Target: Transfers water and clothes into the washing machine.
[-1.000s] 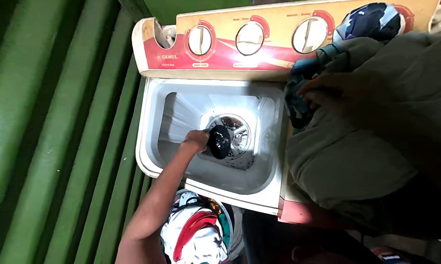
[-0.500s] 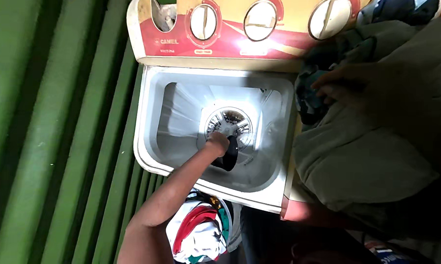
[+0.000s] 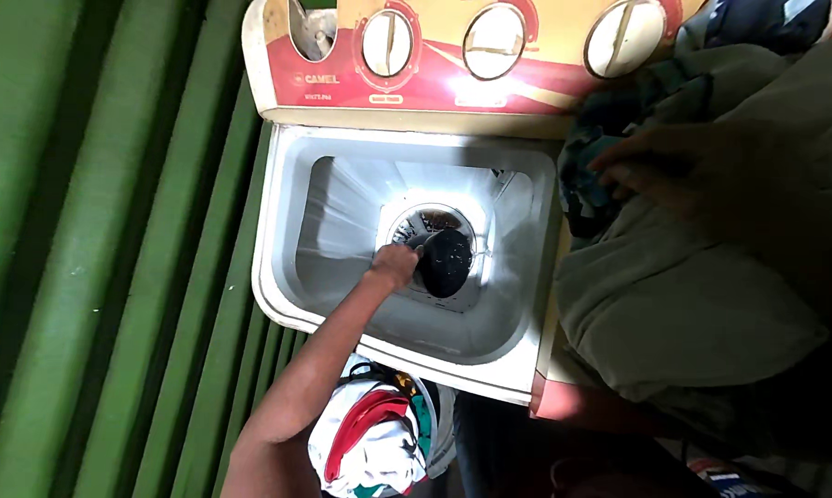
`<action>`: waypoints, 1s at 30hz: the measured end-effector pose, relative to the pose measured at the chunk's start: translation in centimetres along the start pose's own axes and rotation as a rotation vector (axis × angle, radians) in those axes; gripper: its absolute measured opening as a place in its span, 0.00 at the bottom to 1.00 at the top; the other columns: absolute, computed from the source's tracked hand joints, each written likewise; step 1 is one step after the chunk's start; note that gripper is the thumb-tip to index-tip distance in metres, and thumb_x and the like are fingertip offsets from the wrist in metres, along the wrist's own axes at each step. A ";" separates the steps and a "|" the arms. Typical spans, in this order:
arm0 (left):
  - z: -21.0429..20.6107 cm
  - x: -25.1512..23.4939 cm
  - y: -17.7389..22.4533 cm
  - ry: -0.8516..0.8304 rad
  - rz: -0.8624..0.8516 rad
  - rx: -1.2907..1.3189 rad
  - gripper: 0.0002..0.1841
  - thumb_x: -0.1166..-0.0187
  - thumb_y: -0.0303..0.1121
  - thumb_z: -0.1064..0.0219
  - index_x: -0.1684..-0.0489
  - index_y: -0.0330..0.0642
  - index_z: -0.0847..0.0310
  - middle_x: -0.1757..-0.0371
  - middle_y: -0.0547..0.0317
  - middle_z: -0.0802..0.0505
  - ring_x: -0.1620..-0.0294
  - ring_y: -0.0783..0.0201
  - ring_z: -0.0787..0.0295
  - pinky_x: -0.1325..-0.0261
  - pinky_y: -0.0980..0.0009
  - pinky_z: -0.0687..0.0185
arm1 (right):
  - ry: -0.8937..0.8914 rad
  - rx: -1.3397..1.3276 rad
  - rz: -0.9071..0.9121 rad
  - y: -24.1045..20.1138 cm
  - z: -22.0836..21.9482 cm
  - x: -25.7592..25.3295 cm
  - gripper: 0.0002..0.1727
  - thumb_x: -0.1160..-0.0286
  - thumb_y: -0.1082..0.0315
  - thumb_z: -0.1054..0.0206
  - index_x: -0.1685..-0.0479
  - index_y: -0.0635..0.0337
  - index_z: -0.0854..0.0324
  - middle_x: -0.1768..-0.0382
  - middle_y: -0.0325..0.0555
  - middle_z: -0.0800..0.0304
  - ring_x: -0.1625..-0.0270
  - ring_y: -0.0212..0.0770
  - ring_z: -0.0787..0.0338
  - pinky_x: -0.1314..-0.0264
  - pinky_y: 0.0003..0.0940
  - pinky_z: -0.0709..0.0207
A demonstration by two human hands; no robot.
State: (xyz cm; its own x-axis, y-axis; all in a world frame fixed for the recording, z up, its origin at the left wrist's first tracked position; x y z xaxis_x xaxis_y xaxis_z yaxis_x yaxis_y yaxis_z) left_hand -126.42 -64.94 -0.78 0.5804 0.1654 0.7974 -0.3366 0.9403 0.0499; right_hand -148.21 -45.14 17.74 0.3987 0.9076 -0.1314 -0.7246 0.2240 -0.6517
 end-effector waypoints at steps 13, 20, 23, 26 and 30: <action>-1.7 0.2 -0.6 -0.138 0.056 -0.056 0.14 0.24 0.26 0.29 0.42 0.33 0.13 0.43 0.35 0.10 0.38 0.34 0.15 0.38 0.36 0.22 | -0.019 0.007 0.030 -0.3 0.1 0.0 0.13 0.16 0.69 0.40 0.45 0.65 0.13 0.58 0.53 0.09 0.62 0.36 0.11 0.54 0.32 0.14; 2.7 7.2 -6.2 0.064 -0.080 0.392 0.29 0.23 0.31 0.25 0.19 0.49 0.22 0.39 0.42 0.07 0.38 0.42 0.11 0.31 0.37 0.23 | 0.112 0.113 0.244 3.0 -1.5 0.3 0.15 0.13 0.56 0.41 0.43 0.47 0.10 0.51 0.41 0.07 0.53 0.33 0.09 0.48 0.33 0.15; 5.5 12.3 -7.0 0.164 -0.037 0.448 0.27 0.20 0.29 0.28 0.20 0.42 0.23 0.45 0.41 0.07 0.45 0.45 0.09 0.36 0.42 0.20 | -0.030 0.225 0.293 -0.2 -1.3 0.0 0.16 0.14 0.64 0.42 0.42 0.58 0.10 0.46 0.55 0.07 0.45 0.55 0.08 0.42 0.54 0.17; 7.0 15.6 -7.2 0.226 0.035 0.384 0.27 0.22 0.27 0.28 0.21 0.42 0.25 0.54 0.40 0.07 0.54 0.43 0.10 0.45 0.39 0.19 | -0.224 0.299 0.387 -4.8 -2.6 -0.9 0.15 0.17 0.66 0.40 0.43 0.60 0.11 0.47 0.58 0.09 0.40 0.63 0.12 0.39 0.59 0.19; 8.0 17.1 -6.3 0.253 0.116 0.445 0.28 0.18 0.30 0.31 0.18 0.42 0.29 0.58 0.39 0.10 0.56 0.41 0.12 0.48 0.38 0.21 | -0.370 0.184 0.424 -8.8 -7.7 -2.6 0.23 0.28 0.65 0.26 0.32 0.59 0.16 0.38 0.61 0.13 0.33 0.65 0.16 0.41 0.62 0.19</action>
State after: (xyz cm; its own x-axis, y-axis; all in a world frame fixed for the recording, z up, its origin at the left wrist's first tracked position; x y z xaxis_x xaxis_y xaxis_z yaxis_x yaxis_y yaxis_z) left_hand -120.34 -70.39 17.34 0.6632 0.3792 0.6452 -0.6596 0.7036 0.2644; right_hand -138.58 -52.20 18.06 -0.1456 0.9874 -0.0617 -0.8767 -0.1577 -0.4544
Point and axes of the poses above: each hand's wrist, its own x-axis away from the middle knuckle, its own z-axis out of the back of the hand, y = z × x, the point moved 6 cm from there along -x, towards the middle knuckle
